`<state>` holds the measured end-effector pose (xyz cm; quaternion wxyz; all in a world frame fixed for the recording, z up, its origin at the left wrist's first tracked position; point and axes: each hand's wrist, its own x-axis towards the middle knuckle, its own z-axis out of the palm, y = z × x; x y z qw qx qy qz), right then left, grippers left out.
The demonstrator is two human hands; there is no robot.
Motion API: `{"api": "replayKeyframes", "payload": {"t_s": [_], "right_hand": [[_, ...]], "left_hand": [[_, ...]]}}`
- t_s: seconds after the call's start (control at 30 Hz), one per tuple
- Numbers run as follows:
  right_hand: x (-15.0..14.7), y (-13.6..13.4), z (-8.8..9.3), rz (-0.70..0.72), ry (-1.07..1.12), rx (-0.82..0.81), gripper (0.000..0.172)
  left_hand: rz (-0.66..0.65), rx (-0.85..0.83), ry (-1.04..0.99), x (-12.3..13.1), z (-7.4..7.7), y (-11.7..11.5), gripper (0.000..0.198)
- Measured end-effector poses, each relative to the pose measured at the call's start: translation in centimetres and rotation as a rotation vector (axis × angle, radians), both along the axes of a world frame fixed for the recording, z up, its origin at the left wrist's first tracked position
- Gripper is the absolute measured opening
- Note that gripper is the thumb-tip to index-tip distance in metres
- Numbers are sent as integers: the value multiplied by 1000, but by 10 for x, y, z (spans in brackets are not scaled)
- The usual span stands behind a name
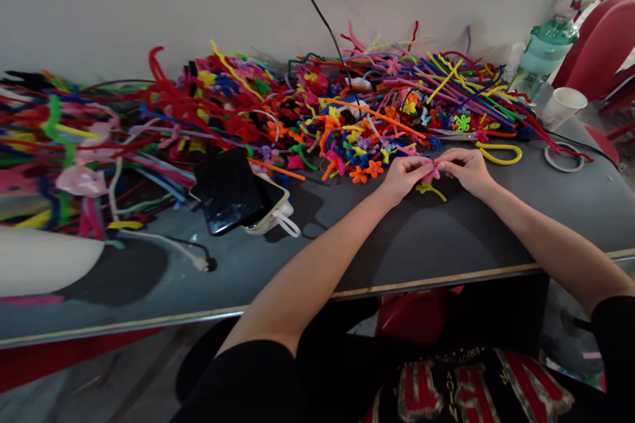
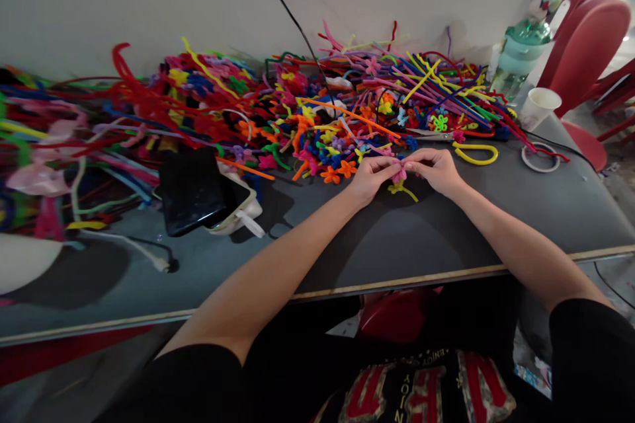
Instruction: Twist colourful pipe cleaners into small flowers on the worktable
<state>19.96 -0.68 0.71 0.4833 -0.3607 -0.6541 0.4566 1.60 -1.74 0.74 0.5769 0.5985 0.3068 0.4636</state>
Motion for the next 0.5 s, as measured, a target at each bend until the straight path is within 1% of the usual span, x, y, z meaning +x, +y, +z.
{"api": "replayKeyframes", "payload": {"t_s": [0.23, 0.3, 0.33, 0.37, 0.43, 0.47, 0.5], "right_hand": [[-7, -4, 3, -90, -39, 25, 36], [-8, -6, 5, -145, -25, 43, 34], [-9, -8, 6, -195, -18, 63, 33], [-10, -10, 7, -257, -15, 97, 30], [-12, -15, 9, -366, -40, 200, 24], [-12, -16, 10, -386, -68, 256, 21], [-12, -18, 11, -377, -98, 303, 19]], "left_hand": [[22, -13, -5, 2, 1, -1, 43], [81, -32, -49, 3, 0, 1, 40], [116, -53, -85, 4, -1, 3, 38], [142, -81, -124, 4, -3, 5, 38], [151, -144, -184, 5, -5, 8, 45], [134, -168, -197, 5, -7, 9, 48], [117, -182, -202, 5, -8, 10, 49]]}}
